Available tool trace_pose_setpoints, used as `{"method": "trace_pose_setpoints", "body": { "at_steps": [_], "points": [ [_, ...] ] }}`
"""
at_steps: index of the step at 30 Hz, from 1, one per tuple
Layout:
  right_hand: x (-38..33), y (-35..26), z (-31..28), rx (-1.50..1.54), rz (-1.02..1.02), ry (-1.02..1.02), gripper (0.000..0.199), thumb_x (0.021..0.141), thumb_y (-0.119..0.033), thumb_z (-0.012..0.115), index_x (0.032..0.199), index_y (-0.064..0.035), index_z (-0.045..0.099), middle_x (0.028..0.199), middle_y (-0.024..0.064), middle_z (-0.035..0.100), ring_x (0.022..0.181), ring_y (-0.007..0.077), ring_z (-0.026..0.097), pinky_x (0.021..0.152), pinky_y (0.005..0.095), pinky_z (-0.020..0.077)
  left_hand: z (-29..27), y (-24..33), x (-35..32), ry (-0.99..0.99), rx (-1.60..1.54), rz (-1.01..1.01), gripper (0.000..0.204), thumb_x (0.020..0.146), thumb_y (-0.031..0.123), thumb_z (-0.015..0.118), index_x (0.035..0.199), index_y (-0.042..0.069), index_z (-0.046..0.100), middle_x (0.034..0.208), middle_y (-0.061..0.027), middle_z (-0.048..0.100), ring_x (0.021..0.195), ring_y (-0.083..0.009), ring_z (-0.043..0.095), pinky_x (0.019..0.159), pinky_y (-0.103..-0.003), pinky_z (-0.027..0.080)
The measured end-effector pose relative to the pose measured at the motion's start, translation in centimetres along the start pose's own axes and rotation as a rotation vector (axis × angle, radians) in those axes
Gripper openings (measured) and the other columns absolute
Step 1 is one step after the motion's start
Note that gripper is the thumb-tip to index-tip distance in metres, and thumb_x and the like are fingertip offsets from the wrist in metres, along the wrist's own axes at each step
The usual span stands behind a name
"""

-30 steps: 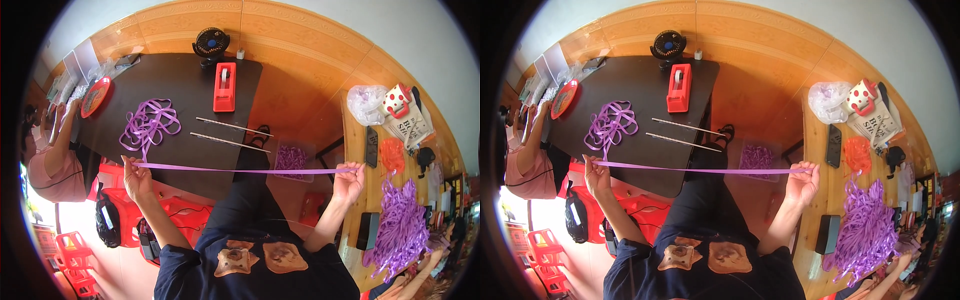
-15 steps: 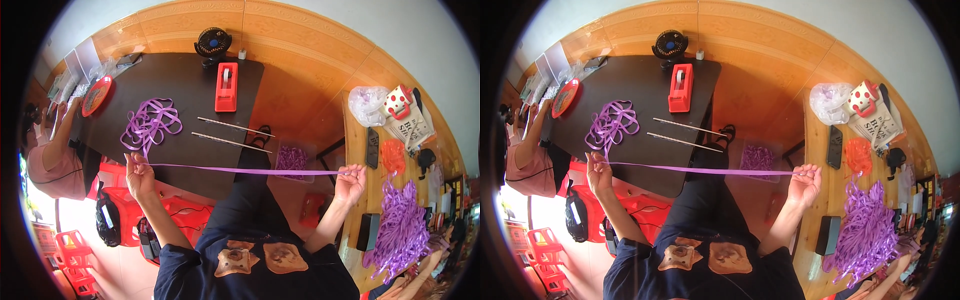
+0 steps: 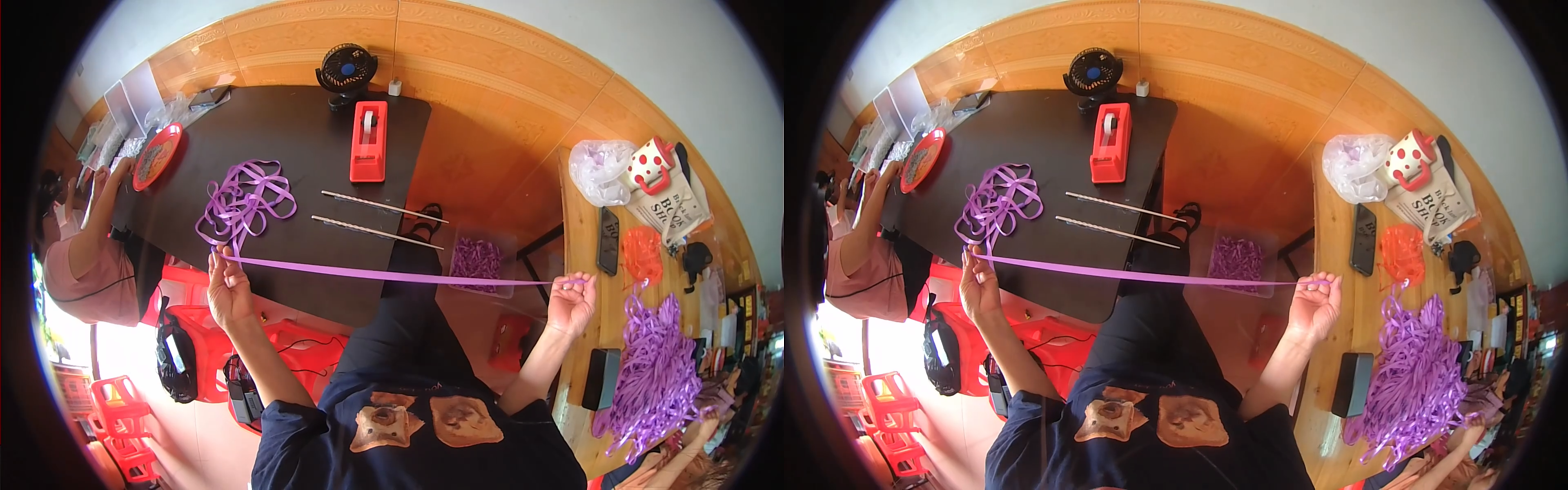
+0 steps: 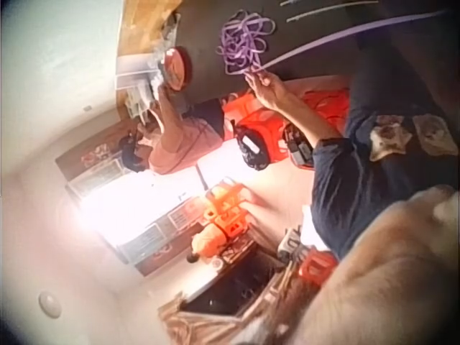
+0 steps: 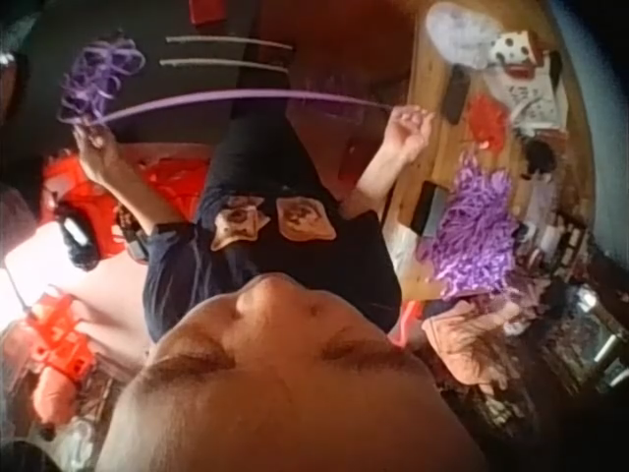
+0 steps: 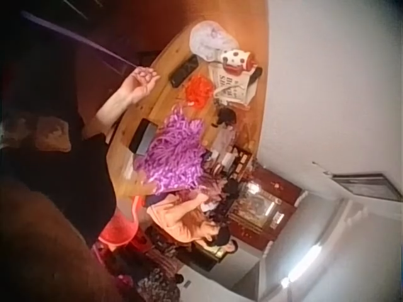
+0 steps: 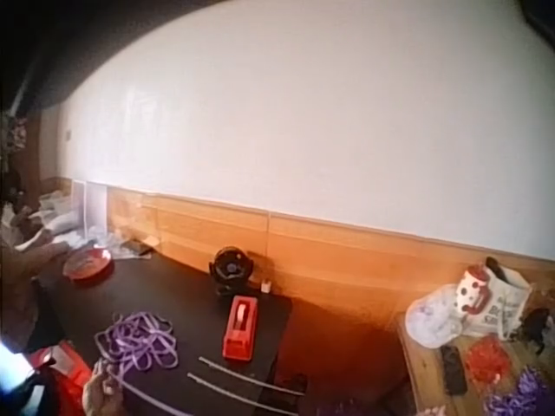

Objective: Creating small bows by wrapping purple ribbons around two metal rods and securing them with tape.

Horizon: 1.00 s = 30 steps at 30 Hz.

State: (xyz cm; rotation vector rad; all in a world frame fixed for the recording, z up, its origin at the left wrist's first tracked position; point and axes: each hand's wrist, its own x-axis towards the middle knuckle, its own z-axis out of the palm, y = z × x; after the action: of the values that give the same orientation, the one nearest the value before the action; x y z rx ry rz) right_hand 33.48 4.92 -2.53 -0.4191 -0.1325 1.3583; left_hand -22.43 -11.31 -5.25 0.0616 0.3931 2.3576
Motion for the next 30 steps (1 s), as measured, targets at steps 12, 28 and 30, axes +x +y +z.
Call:
{"method": "trace_pose_setpoints", "body": {
  "at_steps": [12,28,30],
  "points": [
    [0.0,-0.6,-0.7,0.041,0.0,-0.072,0.02,0.093,-0.022,0.061,0.084,-0.0037,0.06,0.082,0.0059,0.06,0.068,0.0165,0.048,0.07,0.0317,0.0415,2.8,-1.0,-1.9,-0.125,-0.305,-0.198,0.024,0.096,0.001,0.048,0.119,-0.006,0.052,0.108,-0.0145,0.057,0.104,-0.027,0.053,0.075,-0.031,0.048],
    [0.5,-0.6,-1.5,0.123,0.026,-0.29,0.019,0.092,-0.021,0.061,0.085,-0.0035,0.061,0.081,0.0033,0.059,0.083,0.0165,0.053,0.08,0.034,0.0412,5.3,-2.8,-3.0,-0.375,-0.468,-0.208,0.01,0.095,0.005,0.054,0.104,0.004,0.056,0.099,-0.0052,0.047,0.09,-0.0173,0.042,0.067,-0.027,0.039],
    [0.5,-0.6,-1.5,0.144,0.026,-0.287,0.019,0.092,-0.021,0.061,0.084,-0.0035,0.06,0.081,0.0034,0.059,0.081,0.0166,0.052,0.079,0.0341,0.0404,5.3,-3.0,-3.1,-0.429,-0.441,-0.207,0.008,0.094,0.005,0.056,0.102,0.005,0.057,0.099,-0.0046,0.046,0.09,-0.0159,0.042,0.065,-0.026,0.039]
  ]
}}
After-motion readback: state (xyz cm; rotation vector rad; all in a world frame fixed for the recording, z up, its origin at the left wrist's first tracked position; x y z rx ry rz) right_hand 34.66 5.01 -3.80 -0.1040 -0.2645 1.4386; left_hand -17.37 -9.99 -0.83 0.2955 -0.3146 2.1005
